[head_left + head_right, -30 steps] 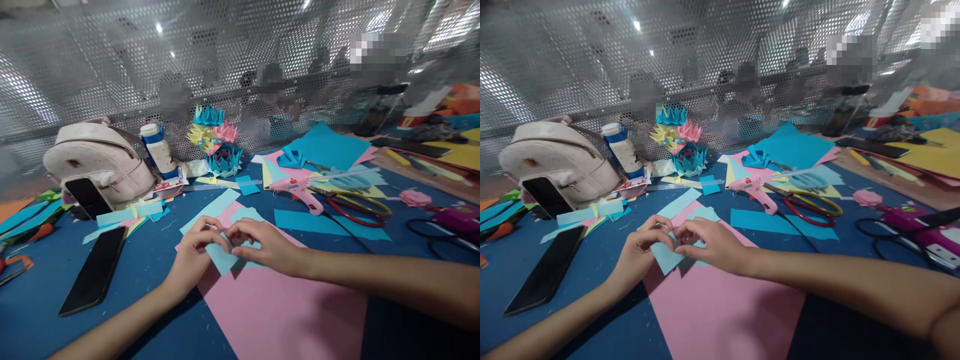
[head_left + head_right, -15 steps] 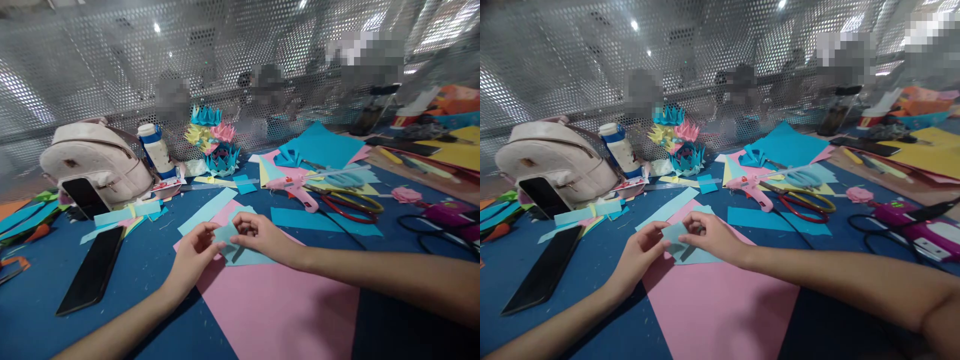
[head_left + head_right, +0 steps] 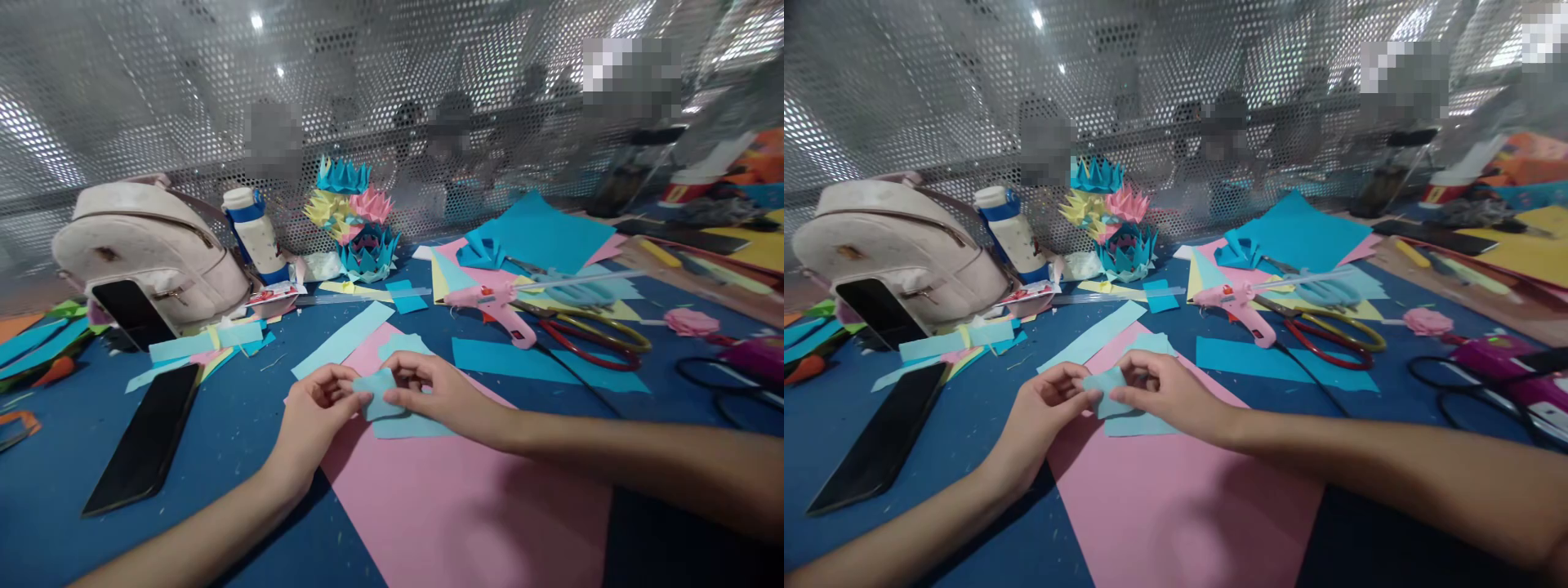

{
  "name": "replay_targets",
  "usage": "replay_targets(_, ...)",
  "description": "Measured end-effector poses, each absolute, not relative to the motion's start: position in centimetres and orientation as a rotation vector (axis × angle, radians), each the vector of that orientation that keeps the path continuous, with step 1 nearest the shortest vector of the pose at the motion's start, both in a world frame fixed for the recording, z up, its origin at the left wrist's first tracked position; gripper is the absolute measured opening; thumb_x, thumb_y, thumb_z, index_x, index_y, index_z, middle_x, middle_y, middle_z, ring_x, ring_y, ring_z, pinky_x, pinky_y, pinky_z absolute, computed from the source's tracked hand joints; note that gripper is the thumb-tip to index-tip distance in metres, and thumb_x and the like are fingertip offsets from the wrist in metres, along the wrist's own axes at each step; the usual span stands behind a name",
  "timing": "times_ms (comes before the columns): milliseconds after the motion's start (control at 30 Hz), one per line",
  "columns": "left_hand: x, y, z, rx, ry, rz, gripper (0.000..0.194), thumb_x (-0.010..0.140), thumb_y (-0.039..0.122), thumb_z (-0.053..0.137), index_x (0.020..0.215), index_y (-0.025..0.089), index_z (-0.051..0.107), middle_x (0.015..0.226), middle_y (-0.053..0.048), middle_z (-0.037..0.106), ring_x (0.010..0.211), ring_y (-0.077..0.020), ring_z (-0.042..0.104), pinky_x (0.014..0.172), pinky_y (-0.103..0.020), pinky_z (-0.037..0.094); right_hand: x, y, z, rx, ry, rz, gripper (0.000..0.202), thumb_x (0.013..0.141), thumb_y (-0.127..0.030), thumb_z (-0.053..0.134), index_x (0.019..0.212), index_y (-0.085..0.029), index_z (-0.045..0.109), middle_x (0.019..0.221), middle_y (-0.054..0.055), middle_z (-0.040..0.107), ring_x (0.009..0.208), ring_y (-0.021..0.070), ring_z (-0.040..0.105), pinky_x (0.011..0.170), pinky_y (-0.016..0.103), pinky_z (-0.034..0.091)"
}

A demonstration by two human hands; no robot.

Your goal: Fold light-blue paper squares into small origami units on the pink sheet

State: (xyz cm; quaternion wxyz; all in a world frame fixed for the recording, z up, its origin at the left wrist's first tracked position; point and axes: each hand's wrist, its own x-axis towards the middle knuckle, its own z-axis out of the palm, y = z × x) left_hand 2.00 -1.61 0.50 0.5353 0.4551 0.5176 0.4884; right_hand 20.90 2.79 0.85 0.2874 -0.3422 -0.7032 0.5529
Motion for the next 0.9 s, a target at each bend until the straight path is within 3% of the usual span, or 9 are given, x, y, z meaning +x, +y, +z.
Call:
replay_targets(100,1.92,-1.68,0.48,1.100,1.228,1.162,0.020,0.068,0.020,0.077,0.079,0.014,0.062,0.061,0.004,0.057,0.058,-0.0080,0.054,0.057,-0.018,0.044,20.90,2.86,0.81,-0.906,-1.836,1.506,0.021,0.086,-0.037,0.061,0.086,-0.015,0.059,0.072,-0.002,0.054,0.064,0.0101,0.048,0.058,0.022,0.038)
replay_targets(267,1.88,-1.87,0.43,1.127,1.240,1.154,0.019,0.068,0.020,0.077,0.082,0.015,0.065,0.060,0.004,0.055,0.057,-0.0083,0.052,0.054,-0.018,0.042,20.96,2.88,0.96,-0.953,-1.808,1.511,0.018,0.084,-0.033,0.064,0.081,-0.015,0.061,0.070,-0.001,0.057,0.063,0.0111,0.050,0.057,0.023,0.038)
replay_targets(533,1.85,-1.86,0.23,1.169,1.252,1.143,0.022,0.068,0.021,0.077,0.086,0.014,0.067,0.064,0.002,0.058,0.058,-0.0095,0.052,0.055,-0.020,0.042,21.02,3.08,0.67,-0.974,-1.793,1.489,0.019,0.080,-0.033,0.068,0.075,-0.016,0.059,0.065,-0.003,0.055,0.058,0.0096,0.049,0.057,0.024,0.039)
replay_targets(900,1.78,-1.81,0.29,1.134,1.282,1.158,0.019,0.066,0.022,0.079,0.078,0.013,0.069,0.063,-0.001,0.065,0.057,-0.0099,0.057,0.054,-0.019,0.045,20.84,2.97,1.11,-1.016,-1.751,1.495,0.024,0.075,-0.035,0.072,0.069,-0.016,0.058,0.058,-0.004,0.053,0.055,0.0094,0.048,0.055,0.023,0.038)
